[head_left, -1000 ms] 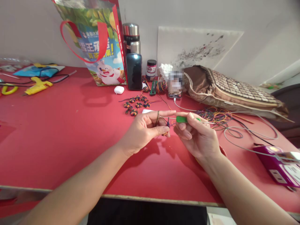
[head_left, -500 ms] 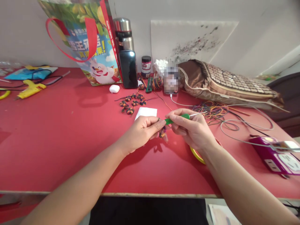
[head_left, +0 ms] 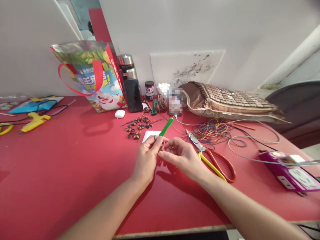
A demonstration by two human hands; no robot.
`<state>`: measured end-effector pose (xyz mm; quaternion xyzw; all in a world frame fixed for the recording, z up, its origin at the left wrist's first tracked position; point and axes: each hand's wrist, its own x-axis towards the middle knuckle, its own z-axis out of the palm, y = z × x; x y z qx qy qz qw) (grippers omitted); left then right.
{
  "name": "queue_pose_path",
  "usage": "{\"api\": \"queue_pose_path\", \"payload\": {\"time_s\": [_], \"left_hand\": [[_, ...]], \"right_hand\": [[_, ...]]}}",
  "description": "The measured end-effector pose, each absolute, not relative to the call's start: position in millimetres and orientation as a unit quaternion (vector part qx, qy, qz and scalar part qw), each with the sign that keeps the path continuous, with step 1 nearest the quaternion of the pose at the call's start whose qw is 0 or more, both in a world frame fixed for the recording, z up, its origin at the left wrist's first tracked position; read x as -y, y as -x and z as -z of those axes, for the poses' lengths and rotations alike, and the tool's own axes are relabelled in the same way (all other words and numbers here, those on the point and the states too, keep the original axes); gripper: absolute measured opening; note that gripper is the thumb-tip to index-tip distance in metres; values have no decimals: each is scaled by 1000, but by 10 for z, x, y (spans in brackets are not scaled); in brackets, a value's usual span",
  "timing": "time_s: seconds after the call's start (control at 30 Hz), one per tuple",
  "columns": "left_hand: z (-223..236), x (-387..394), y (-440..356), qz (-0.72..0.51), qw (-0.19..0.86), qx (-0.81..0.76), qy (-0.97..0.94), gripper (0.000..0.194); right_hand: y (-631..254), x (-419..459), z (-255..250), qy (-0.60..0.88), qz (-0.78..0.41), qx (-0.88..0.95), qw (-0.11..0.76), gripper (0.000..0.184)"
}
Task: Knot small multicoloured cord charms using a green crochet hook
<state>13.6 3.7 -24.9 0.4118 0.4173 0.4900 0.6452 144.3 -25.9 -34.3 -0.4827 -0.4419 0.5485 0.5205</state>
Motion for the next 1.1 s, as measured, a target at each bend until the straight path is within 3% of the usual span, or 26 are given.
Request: {"api": "queue_pose_path", "payload": {"time_s": [0.23,0.53,0.8,1.1], "left_hand": [[226,-19,-170,-479,713,-387,-335,34],[166,5,-146,-488,716,-371,-335,42],[100,51,-132,-491,732,-366,-298,42],[135,26,-109,-511,701,-353,-350,35]], "right_hand": [[-1466,216,319,440,-553,442,552,36],[-1593,237,272,401,-599,380,579,35],[-1593,220,218,410,-677,287,539,42],[-1580,241,296,408,-638,327,565,33]]}}
